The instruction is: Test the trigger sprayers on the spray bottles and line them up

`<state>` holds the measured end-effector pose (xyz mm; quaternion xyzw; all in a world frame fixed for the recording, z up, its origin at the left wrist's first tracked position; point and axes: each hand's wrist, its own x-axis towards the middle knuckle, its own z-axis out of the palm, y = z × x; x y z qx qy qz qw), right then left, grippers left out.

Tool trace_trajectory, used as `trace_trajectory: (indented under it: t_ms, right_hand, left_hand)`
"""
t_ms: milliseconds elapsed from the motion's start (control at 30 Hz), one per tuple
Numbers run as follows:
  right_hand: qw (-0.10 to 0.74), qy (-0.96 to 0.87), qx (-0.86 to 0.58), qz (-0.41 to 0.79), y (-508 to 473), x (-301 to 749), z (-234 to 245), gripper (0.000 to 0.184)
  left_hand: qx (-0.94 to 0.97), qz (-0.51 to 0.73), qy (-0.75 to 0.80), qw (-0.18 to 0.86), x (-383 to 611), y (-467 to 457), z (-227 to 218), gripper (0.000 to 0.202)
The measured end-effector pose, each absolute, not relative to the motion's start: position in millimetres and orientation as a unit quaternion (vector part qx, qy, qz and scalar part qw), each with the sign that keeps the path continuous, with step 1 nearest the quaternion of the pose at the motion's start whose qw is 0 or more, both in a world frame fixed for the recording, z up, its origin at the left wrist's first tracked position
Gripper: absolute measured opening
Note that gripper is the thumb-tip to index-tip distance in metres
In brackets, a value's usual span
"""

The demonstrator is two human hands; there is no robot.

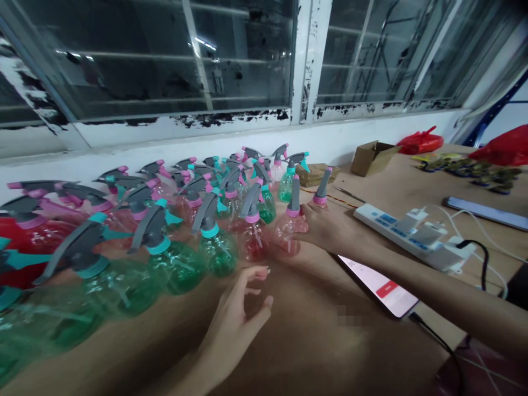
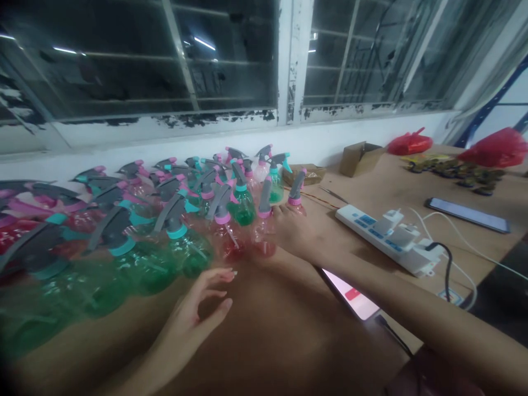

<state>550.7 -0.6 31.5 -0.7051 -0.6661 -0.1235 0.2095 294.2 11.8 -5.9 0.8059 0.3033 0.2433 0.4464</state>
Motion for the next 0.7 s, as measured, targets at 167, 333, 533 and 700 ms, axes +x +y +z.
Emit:
trace_trajectory:
  t_ms: [167,333,533,700]
  right_hand:
    - [0.191,-0.632,-0.743,-0.113,9.7,547.5,30.9,0.037]
    - [0.215,-0.618,-0.749,-0.103,4.6,540.8,27.5,0.047]
    - [0.318,-0.575,-0.753,-0.049,-35.0,567.6,30.3,0.030]
    - [0.355,-0.512,-0.778,-0.084,-39.9,603.3,19.0,0.040]
  left_hand:
    - [0.801,0.239,0.302,0.458,298.3,12.8,-6.8,0.029]
    - [0.810,0.238,0.284,0.454,301.3,11.1,-7.8,0.030]
    - [0.809,0.246,0.281,0.453,304.8,11.1,-5.7,0.025]
    - [0.811,0.246,0.275,0.455,317.1,5.2,0.8,0.022]
